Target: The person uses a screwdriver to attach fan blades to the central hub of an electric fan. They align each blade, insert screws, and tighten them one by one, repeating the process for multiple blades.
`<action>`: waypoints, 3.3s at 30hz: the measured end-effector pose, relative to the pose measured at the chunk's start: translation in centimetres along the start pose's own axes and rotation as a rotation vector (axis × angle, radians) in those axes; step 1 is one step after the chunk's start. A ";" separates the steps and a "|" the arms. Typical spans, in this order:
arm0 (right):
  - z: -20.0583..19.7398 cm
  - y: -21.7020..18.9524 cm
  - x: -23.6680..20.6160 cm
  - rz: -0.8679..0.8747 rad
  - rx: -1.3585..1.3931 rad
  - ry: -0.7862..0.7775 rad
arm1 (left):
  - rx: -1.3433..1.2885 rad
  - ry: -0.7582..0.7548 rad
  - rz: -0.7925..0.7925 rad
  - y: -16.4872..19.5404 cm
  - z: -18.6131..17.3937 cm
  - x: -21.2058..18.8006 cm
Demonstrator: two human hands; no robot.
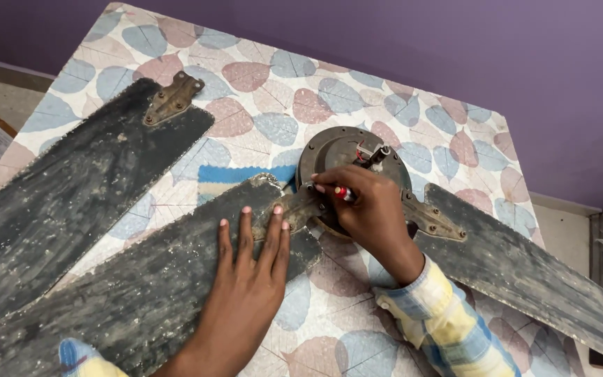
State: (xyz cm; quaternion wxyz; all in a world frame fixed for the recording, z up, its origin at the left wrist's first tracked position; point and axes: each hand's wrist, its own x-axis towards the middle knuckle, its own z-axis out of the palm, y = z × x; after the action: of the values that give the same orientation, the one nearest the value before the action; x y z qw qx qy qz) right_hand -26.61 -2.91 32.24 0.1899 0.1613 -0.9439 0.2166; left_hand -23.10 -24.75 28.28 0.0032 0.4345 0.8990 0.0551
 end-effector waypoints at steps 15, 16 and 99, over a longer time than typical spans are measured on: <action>1.3 2.4 -1.6 0.043 -0.163 0.001 | 0.077 -0.042 0.053 1.1 0.6 1.4; 1.3 2.5 -1.7 0.048 -0.164 -0.005 | 0.090 -0.036 0.052 1.3 0.6 1.5; 4.9 9.2 -9.0 -0.214 -0.559 0.032 | 0.108 -0.099 0.064 6.6 10.0 4.0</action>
State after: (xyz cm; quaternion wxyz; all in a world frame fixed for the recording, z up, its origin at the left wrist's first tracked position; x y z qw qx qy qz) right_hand -23.71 4.68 21.09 0.2638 0.1980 -0.9414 -0.0703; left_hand -19.89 -16.55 19.23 0.0224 0.4647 0.8850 -0.0151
